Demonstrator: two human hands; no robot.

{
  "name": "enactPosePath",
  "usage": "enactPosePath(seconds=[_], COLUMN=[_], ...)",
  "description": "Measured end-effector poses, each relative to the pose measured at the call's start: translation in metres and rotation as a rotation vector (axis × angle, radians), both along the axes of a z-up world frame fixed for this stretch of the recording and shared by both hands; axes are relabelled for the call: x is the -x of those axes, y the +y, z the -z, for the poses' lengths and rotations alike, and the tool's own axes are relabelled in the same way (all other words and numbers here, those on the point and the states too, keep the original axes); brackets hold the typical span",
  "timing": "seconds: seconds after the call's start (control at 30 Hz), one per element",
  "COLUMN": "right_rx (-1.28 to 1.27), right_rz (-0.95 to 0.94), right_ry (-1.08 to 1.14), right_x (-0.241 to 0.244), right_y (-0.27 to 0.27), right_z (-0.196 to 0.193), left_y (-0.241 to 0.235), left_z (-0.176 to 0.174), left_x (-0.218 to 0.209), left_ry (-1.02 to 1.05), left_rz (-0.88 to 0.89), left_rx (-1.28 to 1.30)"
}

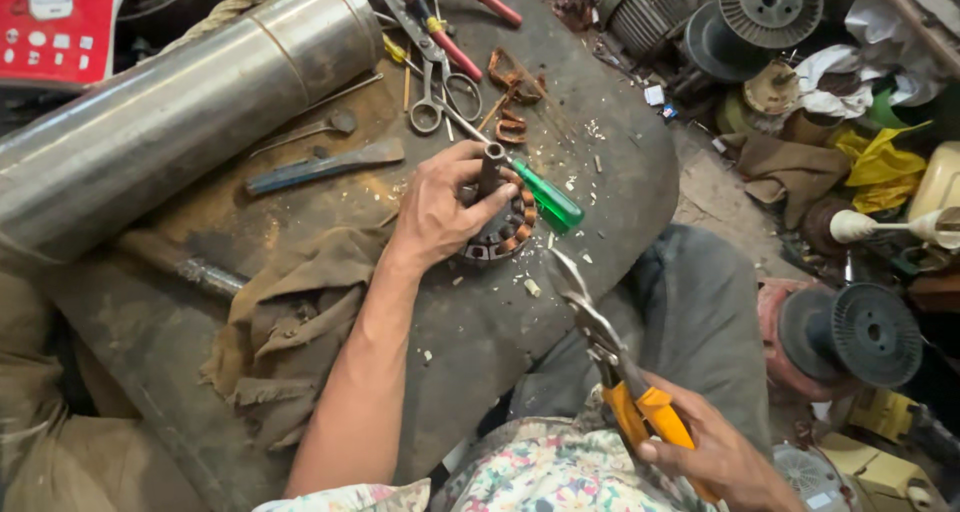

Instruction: The person manipulates wires and metal components on a motor stator by hand using pliers and a screwdriver, pulling and cutting wires to prepare or repair the electrical part.

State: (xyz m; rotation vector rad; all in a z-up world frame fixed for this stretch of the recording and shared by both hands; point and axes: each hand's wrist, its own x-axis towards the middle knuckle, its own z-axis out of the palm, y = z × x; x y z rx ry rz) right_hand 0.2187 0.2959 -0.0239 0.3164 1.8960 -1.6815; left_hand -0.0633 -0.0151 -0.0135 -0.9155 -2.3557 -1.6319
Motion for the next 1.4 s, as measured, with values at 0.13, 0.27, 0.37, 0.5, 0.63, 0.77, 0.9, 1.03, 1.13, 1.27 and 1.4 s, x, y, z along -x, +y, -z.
enactPosePath(seconds=[0.13, 0.27, 0.37, 0.5, 0.63, 0.77, 0.9, 1.03, 1.13, 1.27, 1.4], right_rx=[0.019, 0.015, 0.020, -0.012, -0.037, -0.015, 0.014, 0.096, 0.078, 0.123, 0.056], right_rz=[0.055, 0.096, 0.027, -0.003, 0.023, 0.031, 0.115, 0.271, 0.137, 0.114, 0.018], right_ry=[-0.110, -0.137, -0.104, -0.127, -0.173, -0.170, -0.202, -0.257, -0.157, -0.116, -0.030], right_x=[0.011, 0.015, 0.021, 0.026, 0.032, 0.033, 0.027, 0.019, 0.020, 0.026, 0.037], right_y=[-0.004, -0.002, -0.003, -0.008, -0.013, -0.015, -0.015, -0.023, -0.027, -0.036, -0.049], right_z=[0.001, 0.015, 0.012, 0.001, -0.004, -0.003, 0.007, 0.018, 0.024, 0.029, 0.019], left_y=[-0.004, -0.003, 0.001, 0.003, 0.004, 0.005, 0.004, 0.005, 0.005, 0.009, 0.013], left_z=[0.004, 0.006, 0.006, 0.006, 0.004, 0.002, 0.000, 0.001, 0.004, 0.010, 0.014], left_x=[0.003, 0.009, 0.009, 0.007, 0.007, 0.005, 0.005, 0.004, 0.004, 0.005, 0.008], left_ry=[0.113, 0.199, 0.211, 0.212, 0.218, 0.209, 0.208, 0.199, 0.194, 0.155, 0.059], left_rz=[0.045, 0.001, -0.032, -0.073, -0.086, -0.087, -0.089, -0.125, -0.145, -0.237, -0.300], left_rx=[-0.009, 0.051, 0.076, 0.113, 0.117, 0.096, 0.091, 0.079, 0.074, 0.070, 0.079])
